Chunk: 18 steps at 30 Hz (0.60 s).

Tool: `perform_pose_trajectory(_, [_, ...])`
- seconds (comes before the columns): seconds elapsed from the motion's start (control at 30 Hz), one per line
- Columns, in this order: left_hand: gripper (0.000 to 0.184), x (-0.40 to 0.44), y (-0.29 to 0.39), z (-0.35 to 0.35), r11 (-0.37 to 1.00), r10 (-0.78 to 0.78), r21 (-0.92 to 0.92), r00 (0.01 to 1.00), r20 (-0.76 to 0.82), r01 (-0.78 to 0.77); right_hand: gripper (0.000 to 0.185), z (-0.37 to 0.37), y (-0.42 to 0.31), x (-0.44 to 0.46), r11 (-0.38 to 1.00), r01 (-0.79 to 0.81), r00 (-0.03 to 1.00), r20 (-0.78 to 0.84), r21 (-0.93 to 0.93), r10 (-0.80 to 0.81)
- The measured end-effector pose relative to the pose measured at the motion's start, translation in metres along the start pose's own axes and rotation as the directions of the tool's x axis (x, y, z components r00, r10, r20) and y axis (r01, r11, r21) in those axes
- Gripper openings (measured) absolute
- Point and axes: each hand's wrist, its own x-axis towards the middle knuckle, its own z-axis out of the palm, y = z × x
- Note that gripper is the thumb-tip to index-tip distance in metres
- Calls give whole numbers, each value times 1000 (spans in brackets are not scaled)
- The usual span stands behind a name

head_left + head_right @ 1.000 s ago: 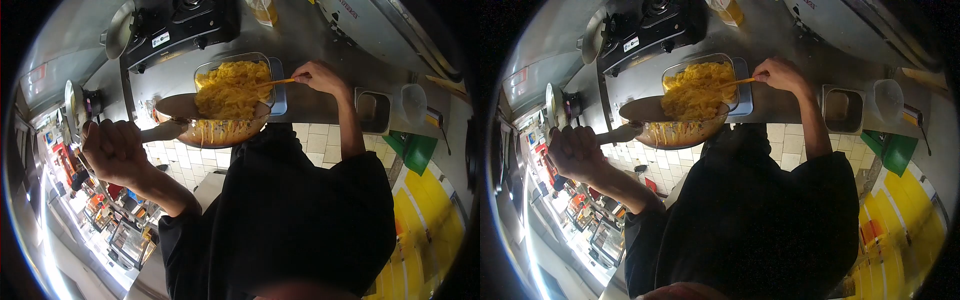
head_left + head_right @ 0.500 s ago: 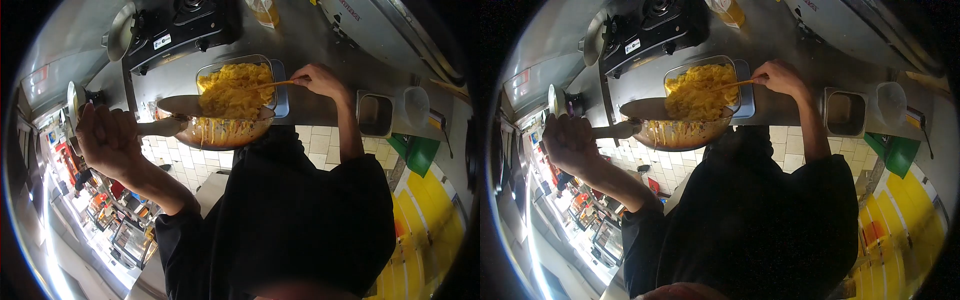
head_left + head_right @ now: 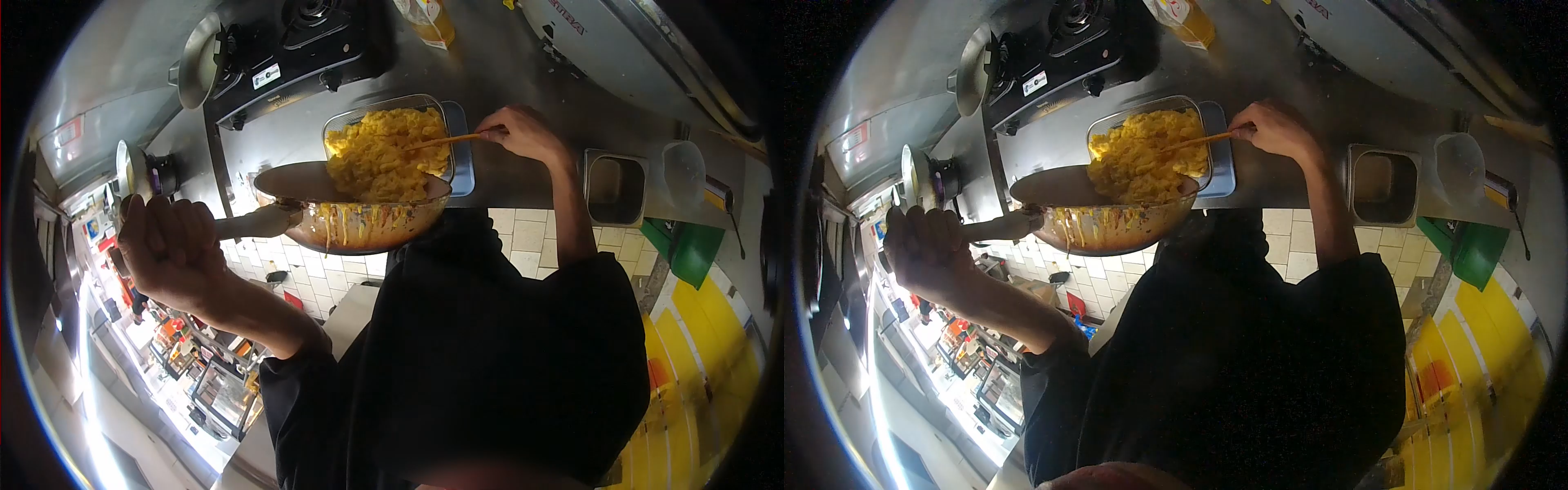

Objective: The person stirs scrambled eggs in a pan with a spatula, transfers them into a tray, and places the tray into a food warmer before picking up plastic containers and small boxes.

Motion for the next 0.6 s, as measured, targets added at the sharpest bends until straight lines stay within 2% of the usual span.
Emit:
perform_pose_trajectory(0.17, [37,3,2,3,999,-14,39,1000,5,14,17,-8,-14,-3,1000,-31,998,45,-1,31])
perform_pose_trajectory(0.4, [38,0,10,11,999,-9,54,1000,-4,9,17,1,-7,-3,999,-31,999,13,-12,31])
perform_pose_trajectory(0.6, [37,0,8,3,999,-41,17,995,89,39,16,-2,-15,-4,998,-47,999,-11,-36,47])
